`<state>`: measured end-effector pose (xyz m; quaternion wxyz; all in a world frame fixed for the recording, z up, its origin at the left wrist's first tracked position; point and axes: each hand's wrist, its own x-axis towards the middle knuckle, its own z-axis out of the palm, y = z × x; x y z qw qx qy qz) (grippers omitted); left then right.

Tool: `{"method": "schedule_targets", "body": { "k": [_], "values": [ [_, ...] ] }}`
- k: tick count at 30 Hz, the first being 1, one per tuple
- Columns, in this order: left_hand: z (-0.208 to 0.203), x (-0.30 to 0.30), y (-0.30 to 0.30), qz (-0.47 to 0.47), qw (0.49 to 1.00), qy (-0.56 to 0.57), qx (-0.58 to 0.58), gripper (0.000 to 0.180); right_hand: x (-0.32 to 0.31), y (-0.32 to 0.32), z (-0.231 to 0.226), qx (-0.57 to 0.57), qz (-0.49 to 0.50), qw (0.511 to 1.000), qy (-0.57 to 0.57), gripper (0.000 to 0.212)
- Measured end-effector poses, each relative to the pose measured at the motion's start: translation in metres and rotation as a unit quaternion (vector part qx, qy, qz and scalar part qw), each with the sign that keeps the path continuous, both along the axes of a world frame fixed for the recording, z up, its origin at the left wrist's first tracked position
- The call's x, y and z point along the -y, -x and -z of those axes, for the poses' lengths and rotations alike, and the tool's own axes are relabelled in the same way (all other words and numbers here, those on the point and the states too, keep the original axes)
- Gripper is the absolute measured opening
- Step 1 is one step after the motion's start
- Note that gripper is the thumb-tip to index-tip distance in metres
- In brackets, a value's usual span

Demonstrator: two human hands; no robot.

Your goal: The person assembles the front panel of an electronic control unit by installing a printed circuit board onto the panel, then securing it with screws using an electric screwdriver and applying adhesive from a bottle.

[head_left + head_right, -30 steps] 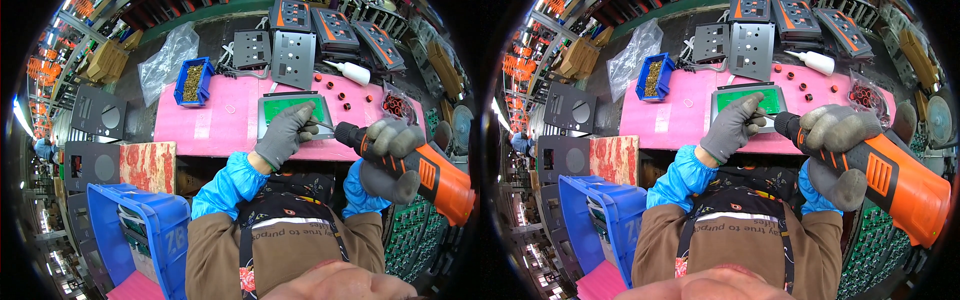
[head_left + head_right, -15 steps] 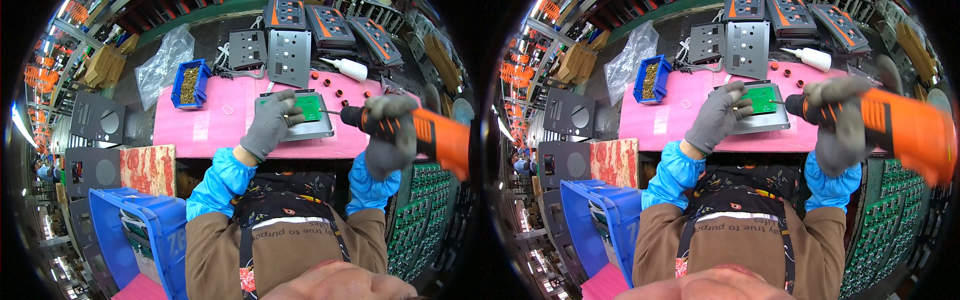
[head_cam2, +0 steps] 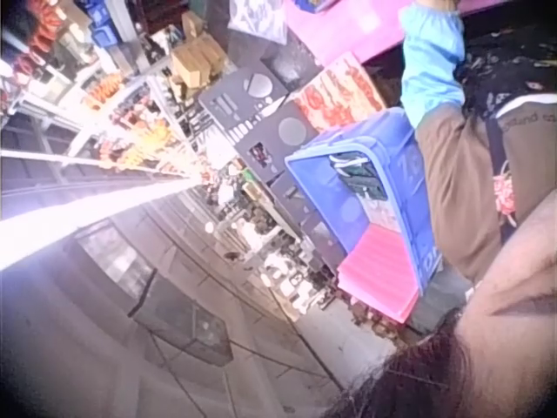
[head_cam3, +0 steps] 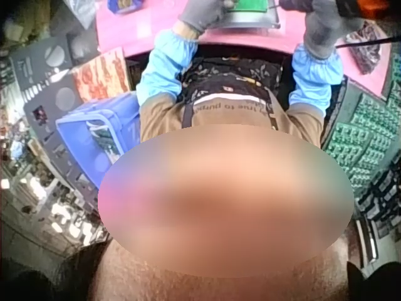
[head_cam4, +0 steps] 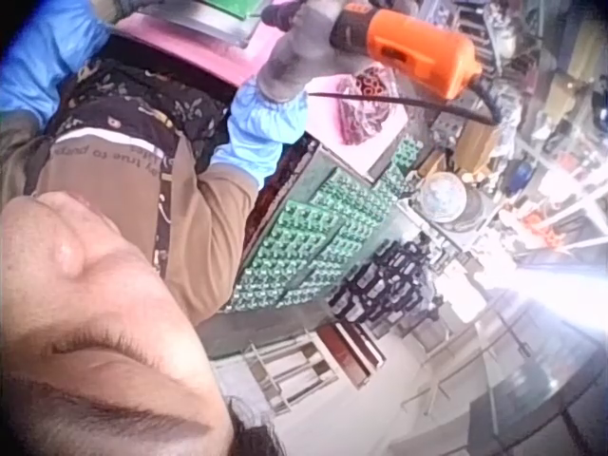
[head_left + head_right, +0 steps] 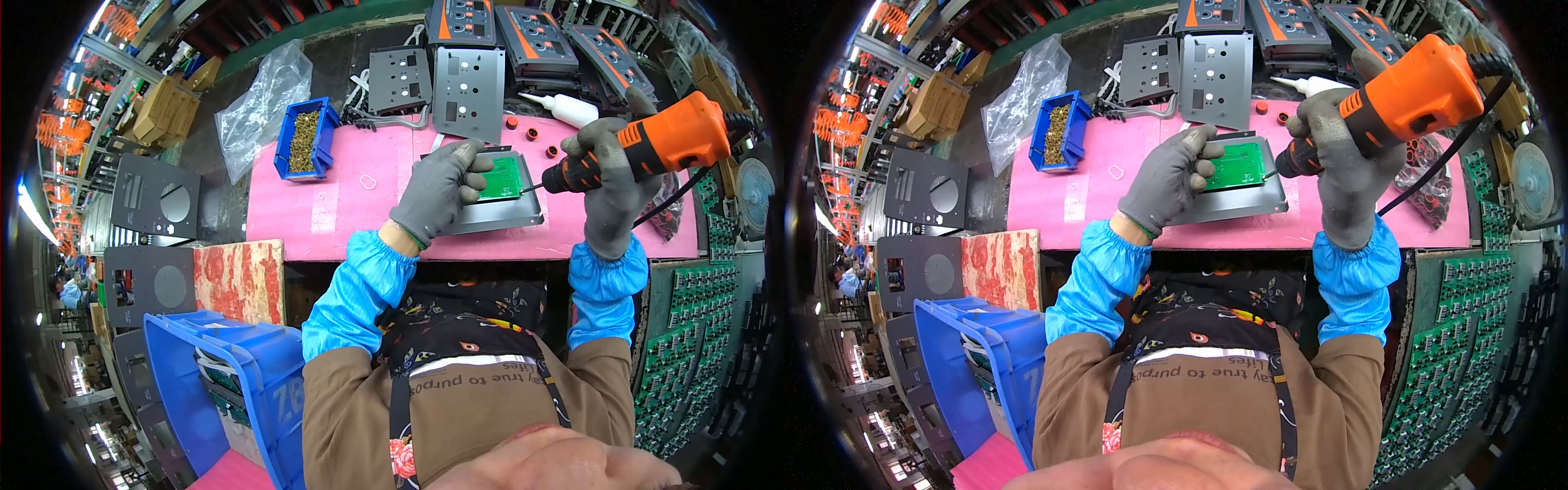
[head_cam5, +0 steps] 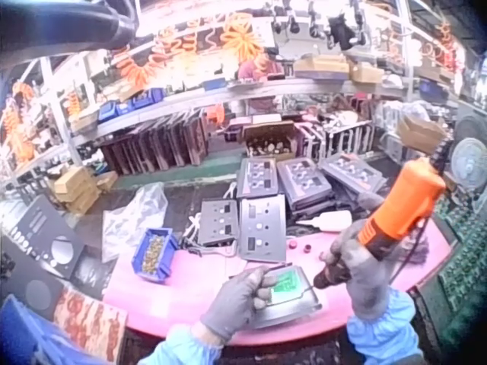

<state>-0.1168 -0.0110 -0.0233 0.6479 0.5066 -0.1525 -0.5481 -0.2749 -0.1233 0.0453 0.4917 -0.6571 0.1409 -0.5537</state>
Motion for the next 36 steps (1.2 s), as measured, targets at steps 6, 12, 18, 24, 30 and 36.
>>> {"method": "schedule_targets", "body": {
  "k": [6, 12, 18, 24, 30, 36],
  "values": [
    [0.02, 0.008, -0.006, 0.007, 0.994, 0.088, -0.061, 0.034, 0.004, -0.005, 0.0, -0.009, -0.021, 1.0, -0.022, 0.053],
    [0.031, 0.006, -0.009, -0.018, 0.989, 0.097, -0.11, 0.037, 0.004, -0.019, -0.003, -0.021, -0.059, 0.996, -0.064, 0.042],
    [0.039, 0.011, -0.013, 0.003, 0.98, 0.128, -0.154, 0.025, 0.008, -0.02, -0.002, -0.098, -0.08, 0.992, -0.029, 0.047],
    [0.028, 0.014, -0.008, -0.026, 0.996, 0.056, -0.07, 0.025, 0.002, -0.022, 0.001, -0.057, -0.067, 0.995, -0.043, 0.008],
    [0.05, 0.015, -0.021, 0.072, 0.987, 0.139, 0.02, 0.029, 0.003, -0.013, -0.018, 0.087, -0.075, 0.993, 0.009, 0.047],
    [0.019, 0.01, -0.009, 0.054, 0.976, 0.138, -0.157, 0.035, -0.003, -0.009, -0.016, 0.178, -0.072, 0.981, 0.02, 0.039]
  ]
}}
